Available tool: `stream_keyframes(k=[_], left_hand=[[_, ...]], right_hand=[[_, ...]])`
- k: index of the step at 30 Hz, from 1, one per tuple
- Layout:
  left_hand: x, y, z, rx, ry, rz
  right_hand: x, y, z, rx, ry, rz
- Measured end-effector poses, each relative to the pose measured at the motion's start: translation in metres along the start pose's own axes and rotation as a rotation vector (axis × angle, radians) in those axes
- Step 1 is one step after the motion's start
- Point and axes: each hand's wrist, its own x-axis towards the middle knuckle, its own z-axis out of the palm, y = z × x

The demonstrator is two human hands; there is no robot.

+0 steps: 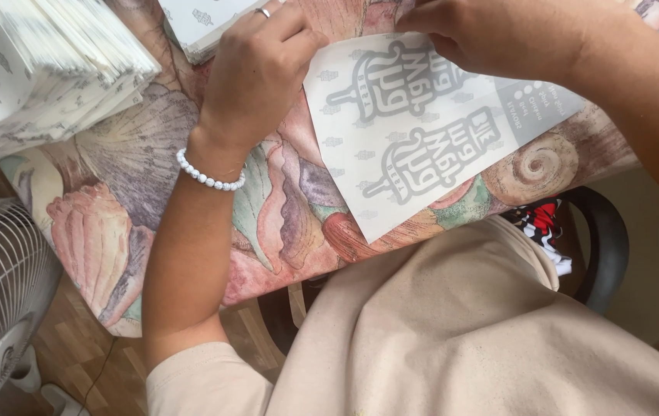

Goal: The person is manually folding paper food wraps and applying printed labels/stickers to secure them.

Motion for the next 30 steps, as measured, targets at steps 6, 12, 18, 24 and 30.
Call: stream_keyframes(k=[6,12,18,24,30], left_hand=[[0.004,0.005,-0.005,0.256,0.014,0.071],[-0.002,0.003,-0.002,0.269,-0.012,0.151],[0.003,0.007,-0.006,0.243,-0.021,0.193],[0.001,0.006,0.001,0.263,-0.029,0.185],[-0.004,0.008,-0.014,0.366,-0.109,0.139]], right_hand=[[0.005,-0.007,-0.006,0.205,-0.014,-0.028],[0.002,-0.007,0.003,-0.187,-0.047,-0.117],[-0.002,-0.012,0.004,-0.467,-0.045,-0.159],[0.01,-0.015,-0.002,-0.507,-0.008,-0.162],[0.013,-0.018,-0.01,-0.571,-0.012,-0.182]])
